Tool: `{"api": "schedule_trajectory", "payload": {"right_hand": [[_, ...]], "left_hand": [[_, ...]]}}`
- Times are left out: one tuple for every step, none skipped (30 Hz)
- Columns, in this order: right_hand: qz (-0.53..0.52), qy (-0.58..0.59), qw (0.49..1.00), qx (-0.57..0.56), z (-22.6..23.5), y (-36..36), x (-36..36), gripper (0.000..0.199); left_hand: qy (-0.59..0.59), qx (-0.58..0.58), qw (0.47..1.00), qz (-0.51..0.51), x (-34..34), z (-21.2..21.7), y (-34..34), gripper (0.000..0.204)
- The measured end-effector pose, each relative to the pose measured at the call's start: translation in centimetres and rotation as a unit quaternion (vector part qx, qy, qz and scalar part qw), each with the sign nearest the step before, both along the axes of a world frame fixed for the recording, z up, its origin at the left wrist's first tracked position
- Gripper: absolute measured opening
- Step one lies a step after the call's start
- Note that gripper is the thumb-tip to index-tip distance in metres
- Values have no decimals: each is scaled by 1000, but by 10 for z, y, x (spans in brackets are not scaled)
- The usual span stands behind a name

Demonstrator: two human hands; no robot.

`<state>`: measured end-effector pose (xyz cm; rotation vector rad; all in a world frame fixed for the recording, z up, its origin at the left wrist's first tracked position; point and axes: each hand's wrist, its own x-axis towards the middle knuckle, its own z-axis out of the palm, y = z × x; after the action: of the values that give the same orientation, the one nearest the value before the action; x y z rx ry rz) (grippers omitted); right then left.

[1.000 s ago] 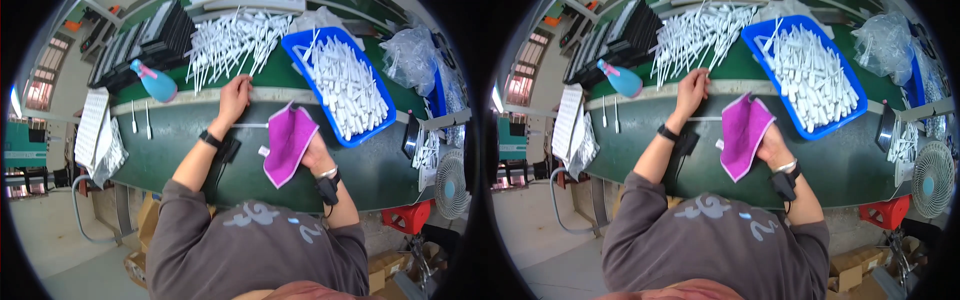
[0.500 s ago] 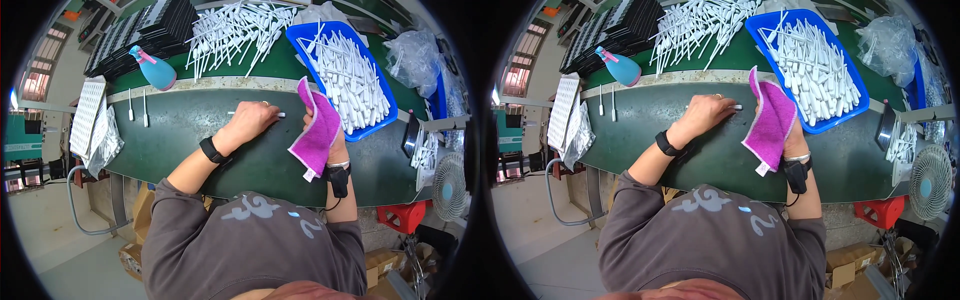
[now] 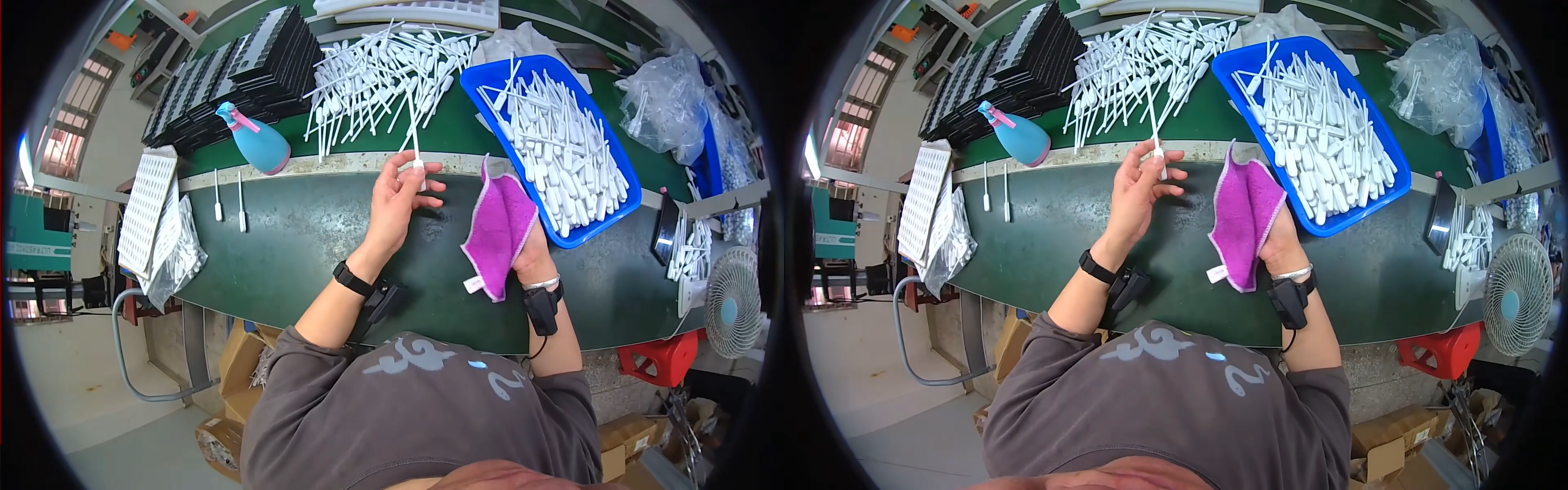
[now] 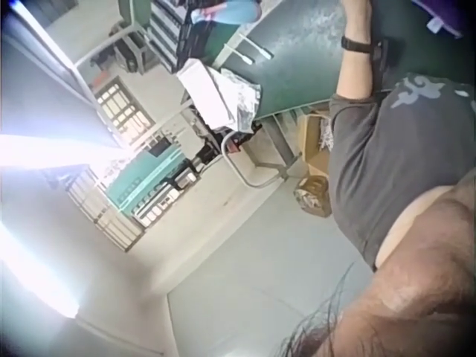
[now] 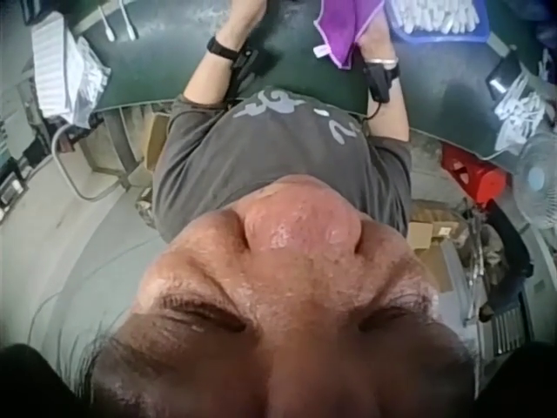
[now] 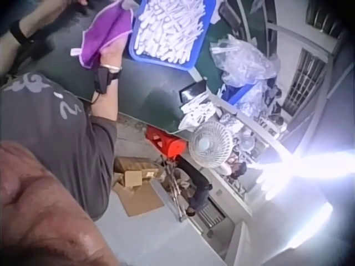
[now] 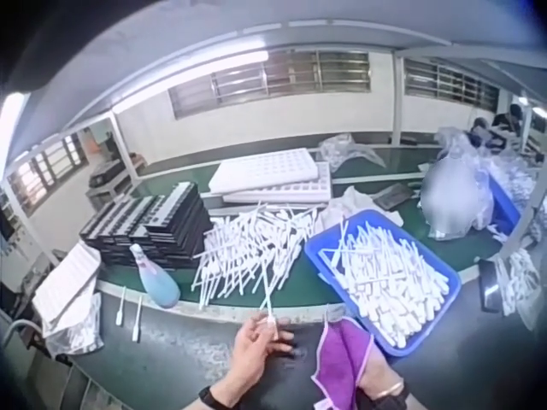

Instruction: The person picks up a swab from a pile, wipes its tip and handle with a cloth, and places it into a blue tray, repeating this process for several swabs.

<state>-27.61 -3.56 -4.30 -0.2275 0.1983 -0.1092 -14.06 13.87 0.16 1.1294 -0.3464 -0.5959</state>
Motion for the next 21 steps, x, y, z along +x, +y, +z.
{"api": "schedule_trajectory", "payload": {"right_hand": [[1,33,999,-12,0,2,1,36],[3,33,999,-12,0,2,2,36],[5,26,1000,-16,3,1,1,38],[7,19,1000,-20,9,2,3,39],[10,11,1000,-24,14,4,5,41],[12,11,1000,-23,17,5,5,41],[4,12,1000,-27,21,6,5,42],[-5,13,999,-31,23,7,5,43],[-14,14,999,-35,24,8,5,44],[-13,15,999,-35,23,8,5,44],[-14,21,999,-28,21,7,5,44],[-16,28,999,-21,18,6,5,45],[-17,34,999,-15,17,6,5,45],[-17,35,999,-14,17,6,5,45],[-17,38,999,-14,18,6,5,46],[-17,42,999,-14,19,6,5,46],[-16,45,999,-14,19,5,5,46],[-17,45,999,-14,19,5,5,46],[-18,44,999,-17,18,6,5,47],[-20,43,999,-20,18,6,5,47],[-22,41,999,-23,18,6,5,48]], "left_hand": [[44,-11,999,-16,2,-2,0,31],[88,-22,995,-32,3,-4,1,34],[132,-33,990,-47,4,-5,2,37],[132,-32,990,-45,6,-7,3,37],[165,-47,984,-43,8,-9,5,37],[198,-62,977,-43,9,-11,5,37],[230,-78,969,-42,9,-13,6,37],[231,-77,969,-40,10,-15,6,37],[235,-85,967,-41,11,-16,6,39],[239,-93,966,-43,11,-17,6,40],[243,-101,964,-44,11,-18,6,42],[244,-101,964,-43,11,-18,6,42],[253,-105,961,-45,11,-19,7,42],[262,-109,958,-46,11,-20,7,42],[271,-114,955,-48,11,-20,7,42],[271,-113,955,-48,11,-20,7,42],[272,-111,955,-44,11,-20,6,42],[272,-108,955,-41,11,-19,6,42],[273,-106,956,-37,10,-19,6,42],[273,-105,956,-37,11,-19,6,42],[272,-104,956,-42,11,-19,6,42]]}}
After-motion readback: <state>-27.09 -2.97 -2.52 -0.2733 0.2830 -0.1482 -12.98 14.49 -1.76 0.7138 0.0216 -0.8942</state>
